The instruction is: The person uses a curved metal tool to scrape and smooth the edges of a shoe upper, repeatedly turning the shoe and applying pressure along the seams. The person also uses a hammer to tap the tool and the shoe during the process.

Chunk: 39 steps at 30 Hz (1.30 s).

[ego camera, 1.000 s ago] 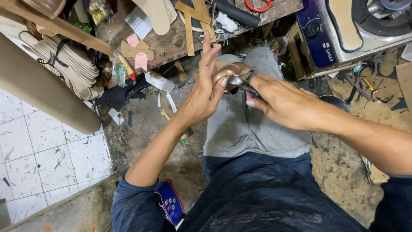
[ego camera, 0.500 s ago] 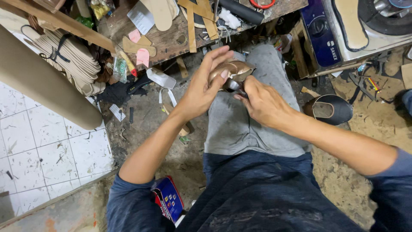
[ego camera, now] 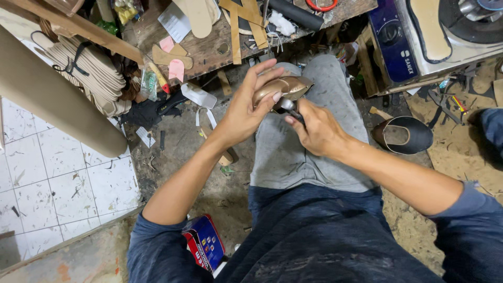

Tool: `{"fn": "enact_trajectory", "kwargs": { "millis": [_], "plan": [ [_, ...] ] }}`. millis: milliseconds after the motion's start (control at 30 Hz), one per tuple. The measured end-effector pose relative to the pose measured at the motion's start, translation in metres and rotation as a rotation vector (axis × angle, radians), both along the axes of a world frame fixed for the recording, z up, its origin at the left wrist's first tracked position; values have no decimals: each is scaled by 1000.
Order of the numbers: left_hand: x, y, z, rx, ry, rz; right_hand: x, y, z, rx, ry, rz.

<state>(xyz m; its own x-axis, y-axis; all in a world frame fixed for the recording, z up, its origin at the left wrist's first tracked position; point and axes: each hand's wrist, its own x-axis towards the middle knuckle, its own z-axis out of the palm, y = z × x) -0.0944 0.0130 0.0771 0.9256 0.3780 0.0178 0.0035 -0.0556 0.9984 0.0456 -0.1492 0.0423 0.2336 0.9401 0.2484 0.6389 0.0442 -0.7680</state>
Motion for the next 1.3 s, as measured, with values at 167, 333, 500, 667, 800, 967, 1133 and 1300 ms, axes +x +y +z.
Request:
{"fn": "enact_trajectory", "kwargs": {
  "millis": [167, 333, 500, 667, 800, 967, 1133, 1300],
  "plan": [
    [-4, -2, 3, 256, 11, 10, 11, -3, 1, -74, -90, 62],
    [-7, -5, 7, 357, 20, 8, 41, -3, 28, -405, 153, 279],
    [-5, -6, 3, 286, -6, 16, 11, -5, 4, -234, 189, 87],
    [-5, -6, 1, 173, 5, 63, -8, -5, -14, -53, 81, -22],
    [-11, -6, 3, 282, 6, 56, 27, 0, 4, -148, 127, 228],
    [-12, -7, -2, 256, -36, 60, 25, 0, -4, -170, 172, 248],
    [-5, -5, -20, 93, 142, 211, -19, -1, -31, 15, 87, 33],
    [-10, 5, -27, 0, 79, 177, -12, 1, -23, -210, 117, 148]
  ]
}}
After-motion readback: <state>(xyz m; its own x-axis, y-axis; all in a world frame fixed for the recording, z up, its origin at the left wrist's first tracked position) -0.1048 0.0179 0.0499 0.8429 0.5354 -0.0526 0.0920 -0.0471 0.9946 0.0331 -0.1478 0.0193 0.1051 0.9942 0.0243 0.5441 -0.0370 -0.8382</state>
